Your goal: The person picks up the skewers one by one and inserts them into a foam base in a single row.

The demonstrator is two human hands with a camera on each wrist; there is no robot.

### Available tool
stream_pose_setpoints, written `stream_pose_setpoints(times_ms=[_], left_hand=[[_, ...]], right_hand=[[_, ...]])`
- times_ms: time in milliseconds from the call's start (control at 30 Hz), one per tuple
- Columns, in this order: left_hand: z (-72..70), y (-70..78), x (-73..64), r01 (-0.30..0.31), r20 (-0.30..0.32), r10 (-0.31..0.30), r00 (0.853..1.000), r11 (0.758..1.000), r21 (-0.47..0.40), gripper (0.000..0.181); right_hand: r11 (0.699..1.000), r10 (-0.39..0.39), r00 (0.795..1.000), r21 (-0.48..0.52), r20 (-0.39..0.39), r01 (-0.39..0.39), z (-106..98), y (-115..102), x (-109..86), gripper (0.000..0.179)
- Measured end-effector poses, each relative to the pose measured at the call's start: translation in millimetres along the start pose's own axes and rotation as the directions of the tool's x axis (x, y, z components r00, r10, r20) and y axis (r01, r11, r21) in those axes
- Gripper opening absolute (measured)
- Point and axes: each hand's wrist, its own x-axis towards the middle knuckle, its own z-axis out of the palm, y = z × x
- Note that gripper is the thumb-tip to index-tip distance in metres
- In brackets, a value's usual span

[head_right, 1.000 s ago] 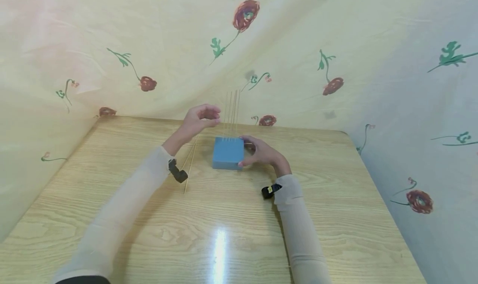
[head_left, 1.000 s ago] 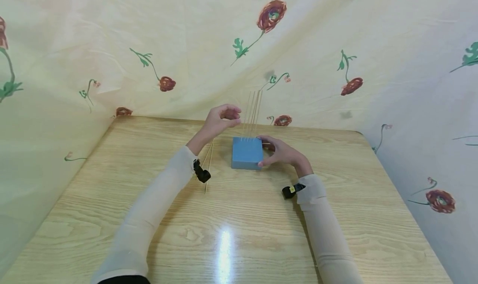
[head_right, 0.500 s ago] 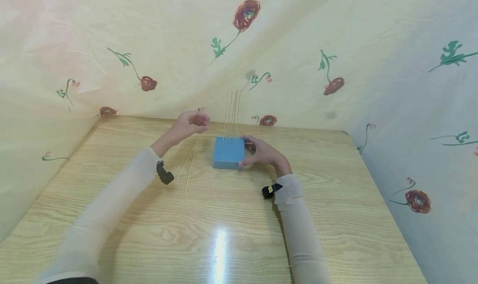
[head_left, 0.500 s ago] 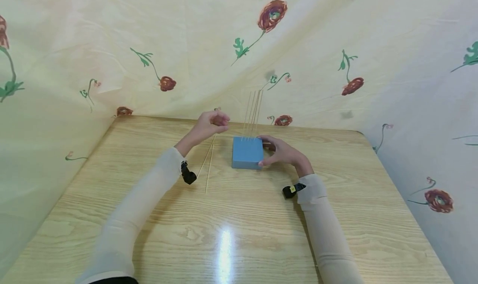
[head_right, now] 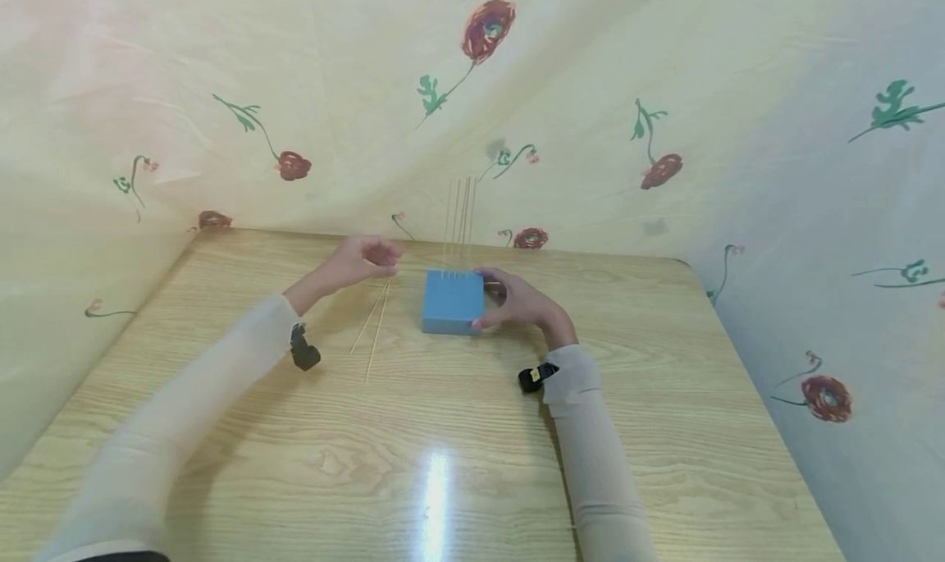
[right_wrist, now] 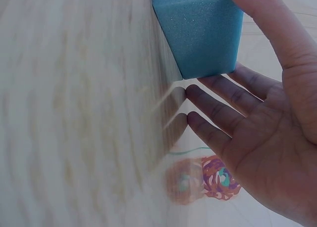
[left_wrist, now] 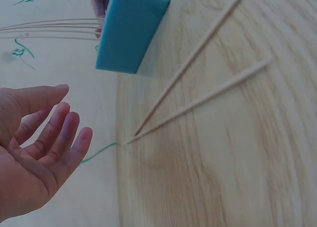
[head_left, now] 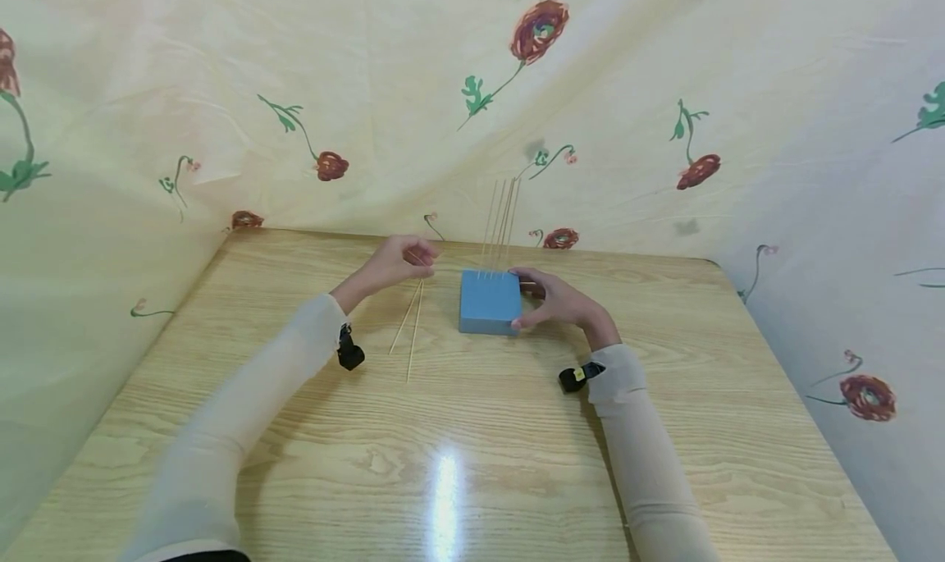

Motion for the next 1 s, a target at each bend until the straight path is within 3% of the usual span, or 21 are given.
stream_pose_setpoints(times_ms=[567,1000], left_hand=[[-10.0,-22.0,-13.0,0.049,0.076,-0.059,0.995,0.99,0.132,0.03],[-9.2,-25.3,-16.3,0.127,0.152,-0.151,0.977,0.979,0.158,0.04]], right_hand=[[1.0,0.005,1.0,-0.019,-0.011,-0.006,0.7,-2.6,-1.6,0.1],[1.0,-0.005,1.0,-0.024,-0.009,0.005,0.2,0.5,-1.7,0.1]])
